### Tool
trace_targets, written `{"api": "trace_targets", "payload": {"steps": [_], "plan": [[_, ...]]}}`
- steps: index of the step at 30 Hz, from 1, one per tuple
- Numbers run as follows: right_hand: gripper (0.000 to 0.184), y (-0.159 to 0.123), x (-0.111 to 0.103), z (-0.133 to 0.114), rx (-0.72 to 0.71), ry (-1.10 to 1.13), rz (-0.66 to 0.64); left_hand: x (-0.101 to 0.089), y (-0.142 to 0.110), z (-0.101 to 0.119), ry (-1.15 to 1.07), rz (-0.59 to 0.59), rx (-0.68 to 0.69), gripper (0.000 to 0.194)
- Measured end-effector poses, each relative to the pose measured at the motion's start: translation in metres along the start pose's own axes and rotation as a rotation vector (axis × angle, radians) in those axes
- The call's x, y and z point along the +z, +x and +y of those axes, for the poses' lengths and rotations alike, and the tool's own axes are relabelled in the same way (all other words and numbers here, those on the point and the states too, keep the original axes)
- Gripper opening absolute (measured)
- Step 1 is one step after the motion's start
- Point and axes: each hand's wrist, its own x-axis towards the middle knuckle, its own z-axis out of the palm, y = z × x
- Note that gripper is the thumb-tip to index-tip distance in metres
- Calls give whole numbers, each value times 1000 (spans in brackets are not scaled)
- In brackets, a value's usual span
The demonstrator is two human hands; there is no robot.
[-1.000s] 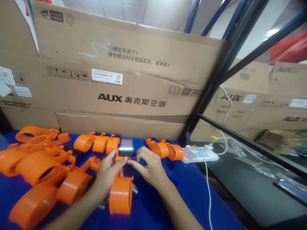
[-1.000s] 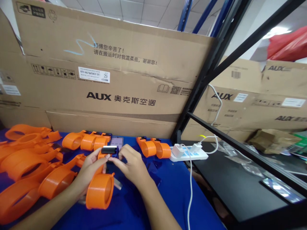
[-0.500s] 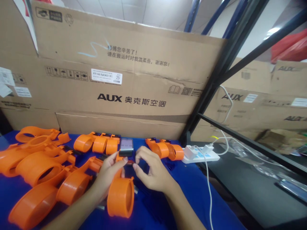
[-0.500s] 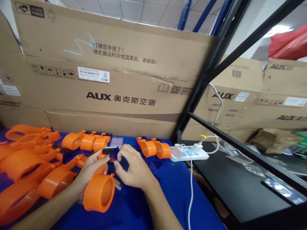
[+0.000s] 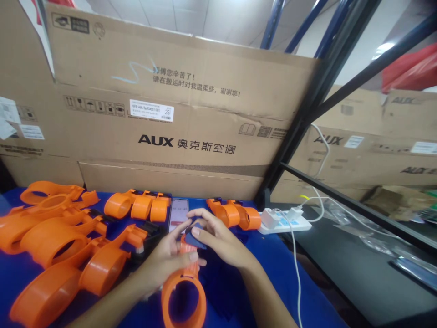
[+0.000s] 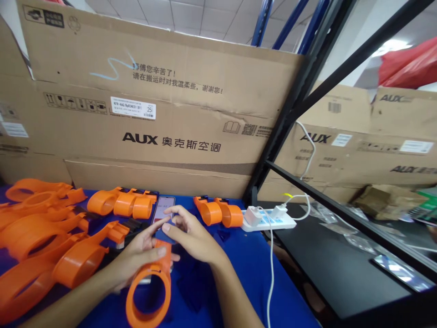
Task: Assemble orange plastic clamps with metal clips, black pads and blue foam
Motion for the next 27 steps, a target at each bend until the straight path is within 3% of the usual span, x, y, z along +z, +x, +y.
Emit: {"api": "trace_targets", "payload": {"steps": [6, 12, 14, 17, 19, 23, 27], "plan": [[32, 7, 13, 15, 5, -80, 84, 2, 0, 10, 95, 102, 45, 59], [36, 9, 21, 19, -6, -102, 153, 3, 0, 12, 67, 119, 39, 59], [41, 11, 16, 18, -26, -170, 262, 0, 2, 10, 49, 168, 36, 59], [46, 12, 0, 14, -21, -416, 523, -9, 5, 10, -31, 216, -36, 55], [41, 10, -13, 7, 73, -673, 595, -16, 7, 11, -103, 161, -144, 61], [32, -7, -33, -7, 333, -1165, 510, -23, 8, 13, -172, 98, -219, 72], [39, -24, -40, -1, 491, -1349, 441, -17, 9, 9, -130, 139, -90, 63]]}}
